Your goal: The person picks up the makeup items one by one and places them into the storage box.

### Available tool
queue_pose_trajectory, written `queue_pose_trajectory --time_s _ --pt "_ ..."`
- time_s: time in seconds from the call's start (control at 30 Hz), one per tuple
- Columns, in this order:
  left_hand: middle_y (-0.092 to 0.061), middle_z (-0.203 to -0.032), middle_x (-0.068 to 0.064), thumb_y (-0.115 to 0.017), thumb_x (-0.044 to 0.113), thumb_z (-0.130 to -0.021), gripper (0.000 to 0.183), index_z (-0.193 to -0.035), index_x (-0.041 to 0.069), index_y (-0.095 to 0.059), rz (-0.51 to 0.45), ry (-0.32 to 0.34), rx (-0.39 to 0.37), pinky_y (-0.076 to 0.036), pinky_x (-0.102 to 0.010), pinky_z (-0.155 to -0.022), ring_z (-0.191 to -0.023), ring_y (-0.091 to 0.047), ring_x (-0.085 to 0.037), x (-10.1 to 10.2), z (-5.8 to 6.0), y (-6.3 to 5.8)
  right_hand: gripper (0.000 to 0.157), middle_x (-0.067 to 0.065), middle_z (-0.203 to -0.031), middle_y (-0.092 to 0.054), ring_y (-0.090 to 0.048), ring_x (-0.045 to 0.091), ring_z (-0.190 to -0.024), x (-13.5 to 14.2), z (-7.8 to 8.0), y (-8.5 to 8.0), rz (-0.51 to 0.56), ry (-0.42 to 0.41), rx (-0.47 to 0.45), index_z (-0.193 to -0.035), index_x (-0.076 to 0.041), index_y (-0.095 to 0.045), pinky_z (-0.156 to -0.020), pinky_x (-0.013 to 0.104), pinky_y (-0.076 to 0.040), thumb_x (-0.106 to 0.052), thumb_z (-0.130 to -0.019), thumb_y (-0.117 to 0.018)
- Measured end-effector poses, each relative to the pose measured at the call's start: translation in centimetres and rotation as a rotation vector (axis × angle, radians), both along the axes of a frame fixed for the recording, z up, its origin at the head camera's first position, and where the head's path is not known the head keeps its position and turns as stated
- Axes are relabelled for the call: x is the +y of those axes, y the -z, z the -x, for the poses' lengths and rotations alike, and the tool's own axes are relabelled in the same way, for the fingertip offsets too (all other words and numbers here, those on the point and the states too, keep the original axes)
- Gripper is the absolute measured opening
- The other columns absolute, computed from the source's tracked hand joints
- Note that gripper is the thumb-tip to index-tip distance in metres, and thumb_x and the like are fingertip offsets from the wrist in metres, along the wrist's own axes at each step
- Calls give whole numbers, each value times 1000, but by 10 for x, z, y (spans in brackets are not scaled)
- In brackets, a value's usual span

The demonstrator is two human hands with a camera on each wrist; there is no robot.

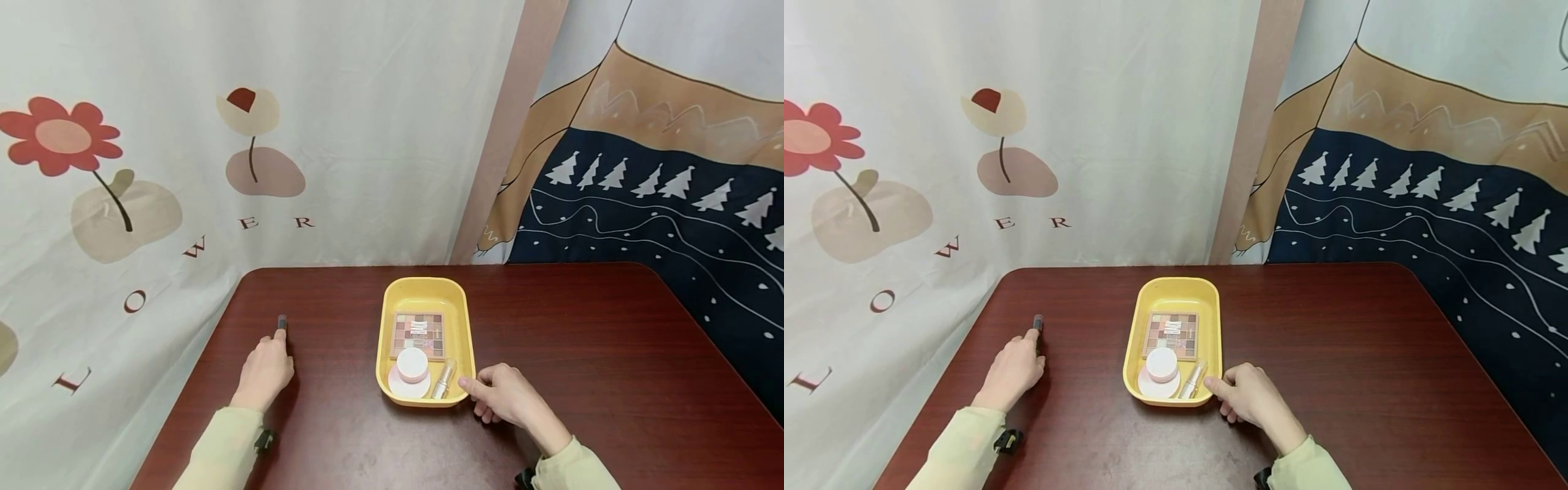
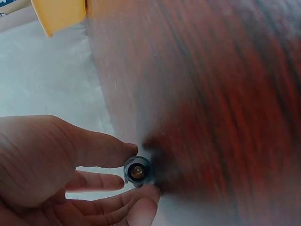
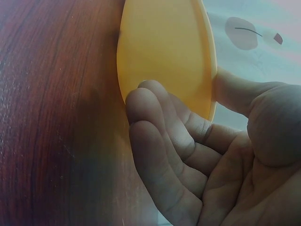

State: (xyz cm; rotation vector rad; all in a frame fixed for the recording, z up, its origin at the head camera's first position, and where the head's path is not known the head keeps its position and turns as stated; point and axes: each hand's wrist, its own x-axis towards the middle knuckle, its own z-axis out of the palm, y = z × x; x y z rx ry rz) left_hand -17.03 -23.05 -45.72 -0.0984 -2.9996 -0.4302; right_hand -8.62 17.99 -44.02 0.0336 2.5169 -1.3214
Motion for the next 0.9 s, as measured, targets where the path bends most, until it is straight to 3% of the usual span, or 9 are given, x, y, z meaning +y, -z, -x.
queue_pose_trajectory --time_s 0.2,0.9 --pt "-58 -81 -29 -62 -4 -83 31 -112 -14 -55 -18 13 20 -54 -63 -65 -70 -63 -53 0 0 1 39 3 -58 -65 -64 18 -49 0 0 0 -3 -6 7 -77 -4 -69 -48 32 -53 -35 -99 -69" --pt "-56 -80 -24 -59 -5 -84 27 -110 -10 -55 -28 25 94 -53 -60 -60 -66 -63 -49 13 -7 -5 40 3 -58 -65 -64 17 -49 -1 -1 -1 2 -4 9 -75 -3 -68 -48 32 -53 -35 -99 -69"
